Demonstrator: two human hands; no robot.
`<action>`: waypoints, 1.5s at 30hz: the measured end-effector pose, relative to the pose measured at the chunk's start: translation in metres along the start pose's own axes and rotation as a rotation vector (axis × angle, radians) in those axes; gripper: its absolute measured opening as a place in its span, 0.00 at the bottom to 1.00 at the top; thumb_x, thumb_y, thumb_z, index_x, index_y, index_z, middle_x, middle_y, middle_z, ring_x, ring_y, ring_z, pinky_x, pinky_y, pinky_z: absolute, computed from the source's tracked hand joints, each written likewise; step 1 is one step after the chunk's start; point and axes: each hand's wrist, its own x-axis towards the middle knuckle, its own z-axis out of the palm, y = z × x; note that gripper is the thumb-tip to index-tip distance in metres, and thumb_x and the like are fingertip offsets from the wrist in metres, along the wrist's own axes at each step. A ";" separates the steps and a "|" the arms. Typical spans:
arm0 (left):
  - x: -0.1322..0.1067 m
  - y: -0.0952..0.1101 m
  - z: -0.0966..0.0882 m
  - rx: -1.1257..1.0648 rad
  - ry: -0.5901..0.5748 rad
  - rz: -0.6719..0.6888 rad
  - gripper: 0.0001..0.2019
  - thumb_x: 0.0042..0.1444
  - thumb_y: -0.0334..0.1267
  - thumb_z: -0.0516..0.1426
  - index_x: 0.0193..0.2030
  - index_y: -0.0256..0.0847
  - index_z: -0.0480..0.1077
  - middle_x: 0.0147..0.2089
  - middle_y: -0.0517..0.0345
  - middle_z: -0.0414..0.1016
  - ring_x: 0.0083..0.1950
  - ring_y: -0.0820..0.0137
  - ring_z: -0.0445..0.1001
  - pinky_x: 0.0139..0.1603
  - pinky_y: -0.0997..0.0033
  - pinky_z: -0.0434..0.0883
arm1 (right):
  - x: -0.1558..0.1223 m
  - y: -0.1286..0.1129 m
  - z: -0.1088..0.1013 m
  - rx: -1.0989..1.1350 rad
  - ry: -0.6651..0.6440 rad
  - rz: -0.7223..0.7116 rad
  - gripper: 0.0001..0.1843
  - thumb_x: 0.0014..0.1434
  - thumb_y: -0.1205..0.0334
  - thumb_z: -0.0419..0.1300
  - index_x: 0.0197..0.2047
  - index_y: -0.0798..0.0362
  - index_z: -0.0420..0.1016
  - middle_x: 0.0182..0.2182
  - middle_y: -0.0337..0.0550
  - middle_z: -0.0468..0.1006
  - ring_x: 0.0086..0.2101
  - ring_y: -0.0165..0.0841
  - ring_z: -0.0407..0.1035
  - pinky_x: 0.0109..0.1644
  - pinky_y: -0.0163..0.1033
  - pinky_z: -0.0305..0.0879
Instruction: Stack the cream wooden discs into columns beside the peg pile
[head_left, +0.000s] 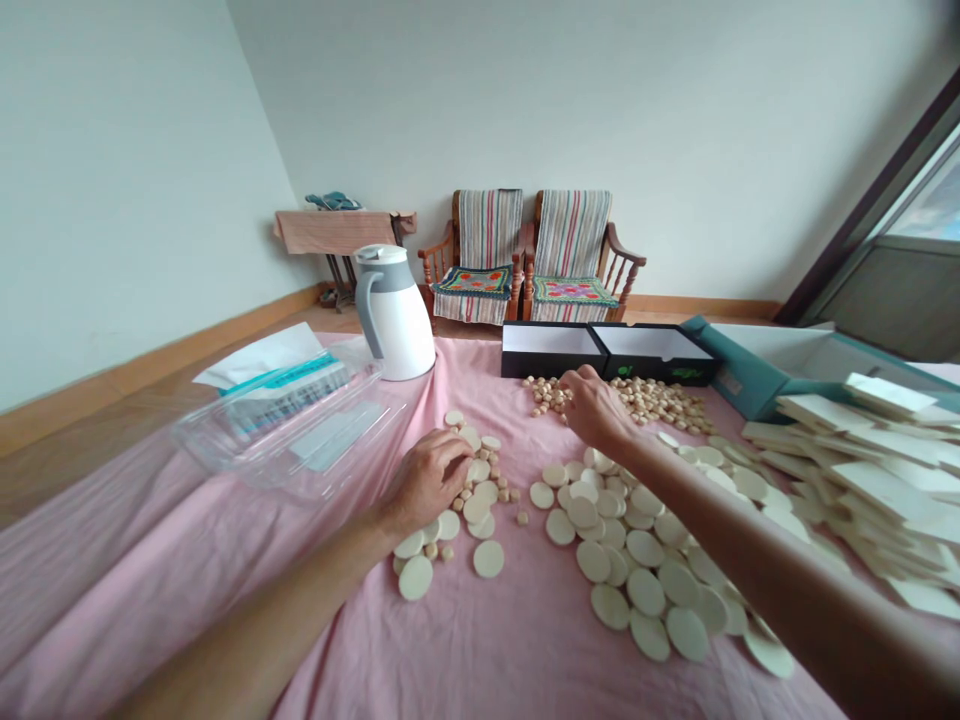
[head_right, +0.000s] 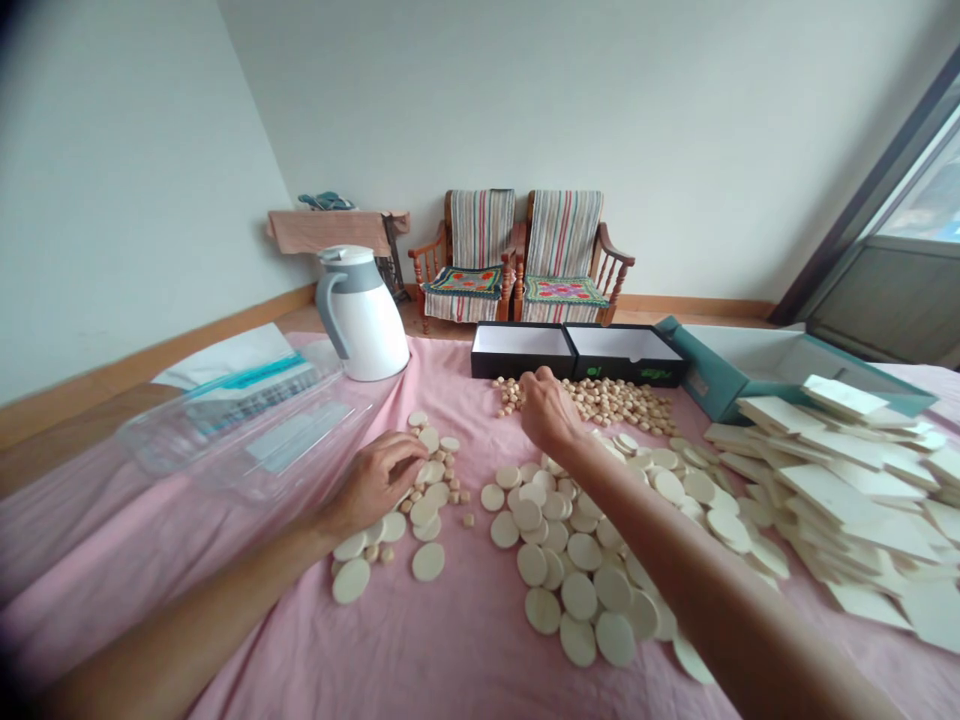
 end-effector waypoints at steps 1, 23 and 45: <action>0.000 0.000 0.000 -0.001 0.001 0.001 0.07 0.57 0.28 0.52 0.35 0.39 0.71 0.36 0.54 0.74 0.41 0.68 0.71 0.45 0.66 0.69 | -0.004 -0.006 -0.001 0.026 -0.026 -0.035 0.12 0.52 0.74 0.50 0.36 0.56 0.71 0.35 0.48 0.71 0.32 0.32 0.66 0.34 0.34 0.55; 0.001 -0.004 0.001 -0.008 -0.009 0.017 0.07 0.58 0.29 0.52 0.34 0.39 0.70 0.36 0.54 0.73 0.42 0.68 0.70 0.46 0.66 0.67 | 0.000 -0.004 -0.004 -0.026 -0.072 0.004 0.12 0.52 0.74 0.50 0.38 0.58 0.71 0.37 0.51 0.71 0.33 0.32 0.66 0.35 0.34 0.55; 0.000 -0.003 0.001 -0.021 -0.018 0.011 0.06 0.58 0.30 0.52 0.34 0.39 0.70 0.37 0.54 0.73 0.42 0.68 0.69 0.46 0.66 0.67 | -0.004 -0.013 -0.002 -0.060 -0.137 -0.031 0.11 0.49 0.75 0.51 0.35 0.57 0.70 0.34 0.49 0.71 0.34 0.33 0.65 0.34 0.34 0.54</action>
